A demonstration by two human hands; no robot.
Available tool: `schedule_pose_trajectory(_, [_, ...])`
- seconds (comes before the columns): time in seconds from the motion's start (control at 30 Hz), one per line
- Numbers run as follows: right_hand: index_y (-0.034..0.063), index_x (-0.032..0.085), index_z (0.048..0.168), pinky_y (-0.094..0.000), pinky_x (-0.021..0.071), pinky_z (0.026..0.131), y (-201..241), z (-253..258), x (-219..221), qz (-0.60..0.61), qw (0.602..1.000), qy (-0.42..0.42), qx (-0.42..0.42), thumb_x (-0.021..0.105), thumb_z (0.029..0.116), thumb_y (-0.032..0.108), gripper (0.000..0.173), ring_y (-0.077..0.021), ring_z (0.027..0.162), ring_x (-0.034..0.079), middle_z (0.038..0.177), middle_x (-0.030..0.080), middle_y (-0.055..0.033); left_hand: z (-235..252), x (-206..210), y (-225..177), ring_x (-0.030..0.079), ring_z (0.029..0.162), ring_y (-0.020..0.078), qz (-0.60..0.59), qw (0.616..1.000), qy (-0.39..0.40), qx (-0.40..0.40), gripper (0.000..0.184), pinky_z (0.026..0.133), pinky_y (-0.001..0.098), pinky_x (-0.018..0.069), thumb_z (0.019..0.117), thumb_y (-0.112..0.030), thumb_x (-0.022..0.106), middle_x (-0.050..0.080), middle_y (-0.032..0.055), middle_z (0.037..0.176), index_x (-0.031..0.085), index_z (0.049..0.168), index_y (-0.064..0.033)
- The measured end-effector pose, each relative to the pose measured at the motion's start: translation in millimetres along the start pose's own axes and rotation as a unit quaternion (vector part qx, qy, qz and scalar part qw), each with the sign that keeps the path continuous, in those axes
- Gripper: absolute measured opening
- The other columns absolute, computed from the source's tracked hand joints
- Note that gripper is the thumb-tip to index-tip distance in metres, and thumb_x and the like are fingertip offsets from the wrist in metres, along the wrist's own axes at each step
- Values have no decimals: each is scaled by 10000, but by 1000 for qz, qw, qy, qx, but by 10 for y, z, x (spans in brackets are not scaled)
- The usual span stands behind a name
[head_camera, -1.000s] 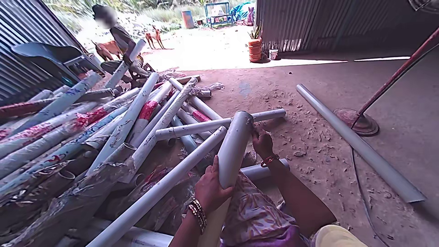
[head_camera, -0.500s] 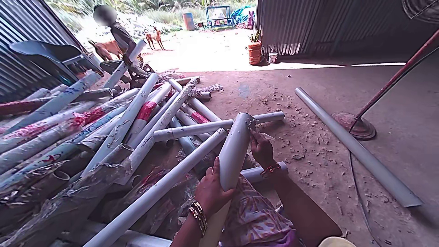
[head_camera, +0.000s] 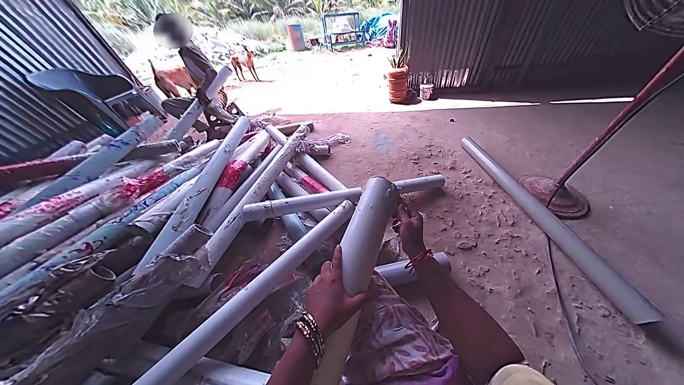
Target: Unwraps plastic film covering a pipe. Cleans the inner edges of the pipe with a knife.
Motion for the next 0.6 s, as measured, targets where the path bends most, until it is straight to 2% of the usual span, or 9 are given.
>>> schedule_pose_trajectory(0.07, [-81,589,1319,-185,448,542,0,-25,-42,-26,999,7,-44,437,1091,79,318,-29,620,536,886,633,-77,-1,10,4,590,1268,393,-5,1000,0,1,1267,1038,531,493,779,-564,836,459,236,1522,53,1664,-108])
schedule_pose_trajectory(0.13, [-72,641,1297,-225,515,740,-9,-72,-73,-151,979,46,-133,473,1068,84,324,-76,823,638,1061,716,-132,1,20,1,591,1265,395,-10,1000,-4,0,1268,1038,530,493,772,-555,846,463,238,1516,67,1663,-100])
schedule_pose_trajectory(0.17, [-60,664,1301,-341,547,906,-9,-97,-83,-217,958,65,-174,492,1051,93,339,-198,1002,710,1173,732,-190,1,19,-5,592,1262,394,-13,1000,-7,0,1269,1036,526,495,769,-544,854,471,240,1506,72,1661,-92])
schedule_pose_trajectory(0.2, [-47,679,1297,-460,545,955,-1,-113,-72,-274,937,71,-205,506,1041,103,344,-315,1071,720,1202,725,-226,4,7,-15,587,1269,393,-14,1000,-6,-1,1268,1041,522,493,775,-541,853,470,240,1505,66,1661,-89])
schedule_pose_trajectory(0.27, [-4,683,1320,-547,531,954,41,-106,-62,-353,913,69,-193,505,1053,133,349,-396,1101,705,1224,717,-229,14,3,-30,593,1261,397,-8,1000,-10,2,1261,1032,521,498,782,-536,846,473,246,1501,65,1658,-76])
schedule_pose_trajectory(0.43, [53,689,1338,-554,546,864,-10,59,-78,-408,896,64,-166,501,1050,167,362,-389,1009,720,1132,739,-214,38,1,-78,570,1286,406,22,1000,-15,0,1255,1049,522,479,798,-548,827,458,255,1512,50,1656,-62])
schedule_pose_trajectory(0.5, [42,683,1342,-554,537,889,-30,56,-65,-398,902,55,-158,495,1051,160,366,-388,1026,715,1143,734,-220,32,17,-103,575,1279,406,31,999,-20,-4,1255,1043,529,481,797,-546,826,457,255,1514,49,1657,-64])
schedule_pose_trajectory(0.57, [-26,681,1307,-492,530,958,-46,61,-57,-311,939,34,-145,503,1050,115,343,-332,1062,718,1164,738,-217,26,22,-108,576,1280,409,30,999,-22,-3,1254,1039,540,483,794,-543,830,453,256,1520,56,1658,-68])
schedule_pose_trajectory(0.6, [-56,682,1273,-387,541,907,-62,58,-53,-238,964,16,-119,502,1055,92,320,-235,980,716,1102,749,-181,15,23,-101,576,1281,407,28,999,-20,-2,1251,1038,542,484,796,-549,828,453,253,1523,58,1659,-72])
Point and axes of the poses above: each hand's wrist, its own z-axis towards the middle knuckle, its own x-axis out of the palm, y = z × x, the point moved 1 cm from there along z, towards the middle knuckle
